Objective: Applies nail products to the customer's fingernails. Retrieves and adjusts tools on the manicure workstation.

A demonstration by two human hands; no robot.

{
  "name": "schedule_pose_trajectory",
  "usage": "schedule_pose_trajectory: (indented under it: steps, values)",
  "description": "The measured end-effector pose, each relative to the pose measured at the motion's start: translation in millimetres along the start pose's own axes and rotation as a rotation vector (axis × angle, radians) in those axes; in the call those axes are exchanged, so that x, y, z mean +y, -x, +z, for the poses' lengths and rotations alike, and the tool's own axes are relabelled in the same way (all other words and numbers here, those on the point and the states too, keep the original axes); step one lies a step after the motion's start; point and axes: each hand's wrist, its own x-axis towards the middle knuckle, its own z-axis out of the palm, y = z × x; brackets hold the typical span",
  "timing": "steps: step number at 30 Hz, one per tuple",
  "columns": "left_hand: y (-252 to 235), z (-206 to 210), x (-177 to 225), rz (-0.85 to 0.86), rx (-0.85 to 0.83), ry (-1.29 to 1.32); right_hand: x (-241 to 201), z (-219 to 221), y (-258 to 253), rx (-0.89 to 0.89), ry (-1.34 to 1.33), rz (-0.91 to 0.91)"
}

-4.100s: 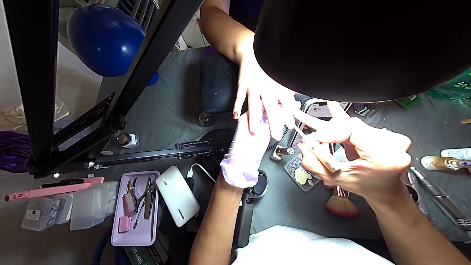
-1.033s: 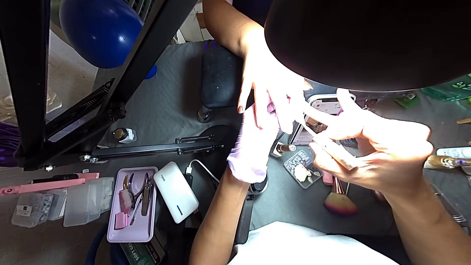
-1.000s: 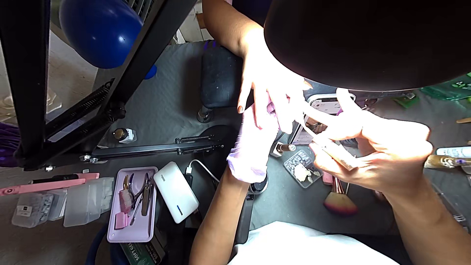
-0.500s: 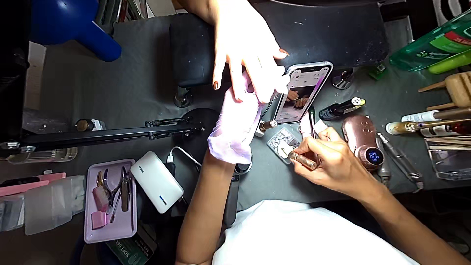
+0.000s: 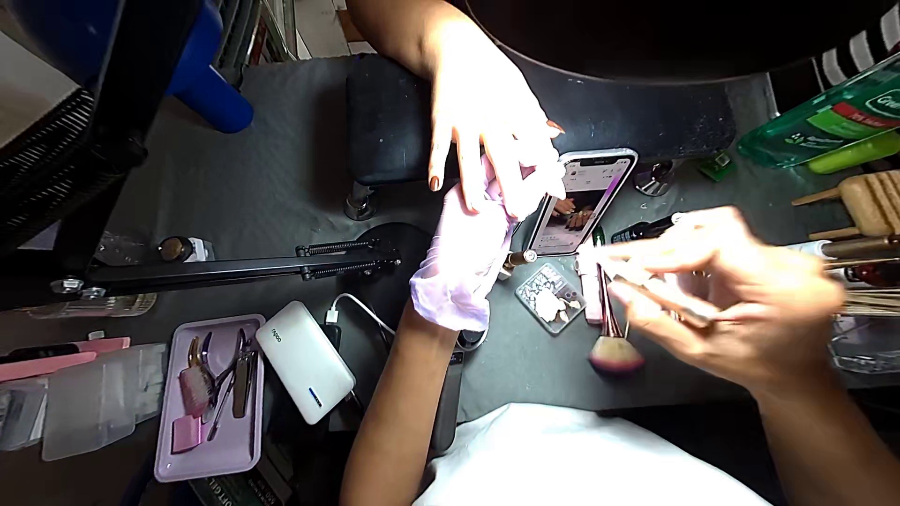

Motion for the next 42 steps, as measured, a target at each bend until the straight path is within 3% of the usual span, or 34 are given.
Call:
schedule_pose_trajectory:
  steps: [2,5,10,14,22,42]
  values:
    - [-7,1,-5,-0.022,-0.004,0.045,-9,-1,-27,0.124,0.006,-0.119]
    - [-11,-1,-8,0.013,-0.025,0.051,-8,11,-54,0.155,0.041,-0.235]
    - [-12,4,-7,0.028,0.015,0.02,-13,21,-61,0.105,0.118,-0.198]
    - [-13,4,-12,0.043,0.004,0.192,-13,24,-54,0.107,0.255,-0.187]
    - [-1,6,-9,0.052,0.059,0.017,-11,26,-49,0.096,0.318,-0.162]
    - [-1,9,-7,0.034,0.089,-0.036,-9,27,-49,0.105,0.321,-0.168]
